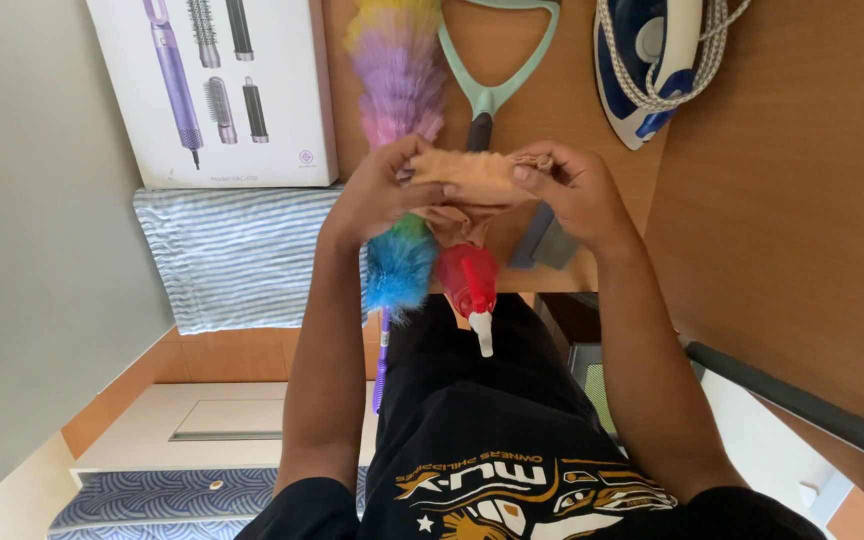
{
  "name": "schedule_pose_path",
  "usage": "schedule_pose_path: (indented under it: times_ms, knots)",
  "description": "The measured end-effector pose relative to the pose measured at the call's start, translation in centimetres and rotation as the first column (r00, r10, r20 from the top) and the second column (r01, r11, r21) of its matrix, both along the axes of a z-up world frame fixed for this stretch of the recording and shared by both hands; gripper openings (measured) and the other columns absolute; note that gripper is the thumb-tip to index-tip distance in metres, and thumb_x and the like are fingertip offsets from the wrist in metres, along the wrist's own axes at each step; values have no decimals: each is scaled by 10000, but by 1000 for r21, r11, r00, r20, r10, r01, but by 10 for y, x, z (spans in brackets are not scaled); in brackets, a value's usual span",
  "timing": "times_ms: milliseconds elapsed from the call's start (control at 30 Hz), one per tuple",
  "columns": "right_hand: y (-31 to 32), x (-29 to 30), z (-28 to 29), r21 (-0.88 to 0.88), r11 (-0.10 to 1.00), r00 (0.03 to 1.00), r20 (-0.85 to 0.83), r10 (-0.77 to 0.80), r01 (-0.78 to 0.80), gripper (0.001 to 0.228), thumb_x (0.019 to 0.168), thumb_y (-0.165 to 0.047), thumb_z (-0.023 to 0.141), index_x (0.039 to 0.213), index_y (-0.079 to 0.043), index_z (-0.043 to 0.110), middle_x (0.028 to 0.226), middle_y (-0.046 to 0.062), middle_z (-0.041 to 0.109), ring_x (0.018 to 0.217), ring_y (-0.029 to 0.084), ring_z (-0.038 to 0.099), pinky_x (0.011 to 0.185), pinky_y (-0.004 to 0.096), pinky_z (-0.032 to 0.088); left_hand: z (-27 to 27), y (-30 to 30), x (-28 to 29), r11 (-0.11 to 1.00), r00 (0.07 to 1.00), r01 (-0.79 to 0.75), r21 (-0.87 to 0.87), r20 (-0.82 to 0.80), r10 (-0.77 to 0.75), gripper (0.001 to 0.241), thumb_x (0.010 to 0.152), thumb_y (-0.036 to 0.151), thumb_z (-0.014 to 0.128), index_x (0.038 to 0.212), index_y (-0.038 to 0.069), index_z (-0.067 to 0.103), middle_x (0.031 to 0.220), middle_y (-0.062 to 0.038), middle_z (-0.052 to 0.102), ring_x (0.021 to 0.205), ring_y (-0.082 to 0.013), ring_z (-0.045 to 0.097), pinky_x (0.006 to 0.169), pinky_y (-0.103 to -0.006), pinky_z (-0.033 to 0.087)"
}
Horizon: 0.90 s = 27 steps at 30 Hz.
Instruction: Wiping a wall near a light switch and mopping the tiled floor in a bedroom.
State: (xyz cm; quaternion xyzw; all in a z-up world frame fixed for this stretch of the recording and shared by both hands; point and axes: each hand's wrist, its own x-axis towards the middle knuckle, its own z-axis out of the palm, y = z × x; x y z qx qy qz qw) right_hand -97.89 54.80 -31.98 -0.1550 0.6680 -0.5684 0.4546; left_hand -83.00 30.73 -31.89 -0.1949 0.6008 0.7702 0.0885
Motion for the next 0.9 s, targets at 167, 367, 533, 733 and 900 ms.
schedule_pose_path:
  times_ms: [167, 367, 533, 733, 900]
  knots:
    - [-3, -3, 26, -88, 996, 993, -114, -36, 26, 213, 1034, -128, 699, 1190, 18, 705, 1066, 8, 675, 966, 67, 613, 849, 224, 503, -11, 4, 12, 968, 980, -186, 171, -41, 196, 226, 943, 103, 772, 1136, 5, 705, 980, 30, 705, 899, -49, 624, 790, -220, 524]
    - [-11, 0, 49, 0, 998, 939, -341, 54, -57, 311, 1095, -146, 649, 1362, 5, 696, 1082, 42, 617, 968, 78, 556, 839, 229, 460, -17, 22, 15, 927, 930, -353, 128, -61, 363, 185, 994, 90, 740, 1137, -27, 748, 969, 4, 723, 887, -56, 627, 783, -224, 509]
    - [-11, 2, 41, -8, 998, 974, -216, -69, 69, 277, 1060, -157, 640, 1299, -21, 671, 1129, 13, 713, 1011, 52, 654, 891, 208, 538, -4, 23, 16, 895, 887, -441, 74, -117, 447, 184, 990, 96, 725, 1131, -20, 744, 1033, -29, 765, 944, -64, 675, 865, -227, 553]
    - [1, -1, 30, -34, 993, 984, -137, -115, 111, 118, 1032, -75, 708, 1121, 3, 712, 1040, 41, 735, 943, 71, 665, 848, 211, 545, -31, 26, 26, 920, 921, -388, 63, -7, 389, 177, 958, 90, 766, 1088, -29, 751, 973, -68, 738, 849, -108, 645, 762, -277, 526]
    - [-1, -2, 37, 12, 994, 983, -151, -105, 108, 140, 1017, -73, 715, 1135, 1, 716, 1046, 43, 737, 956, 83, 686, 865, 218, 565, -31, 26, 24, 884, 879, -461, 77, -102, 467, 192, 1016, 156, 715, 1083, -21, 748, 1043, -56, 753, 966, -98, 666, 901, -264, 544]
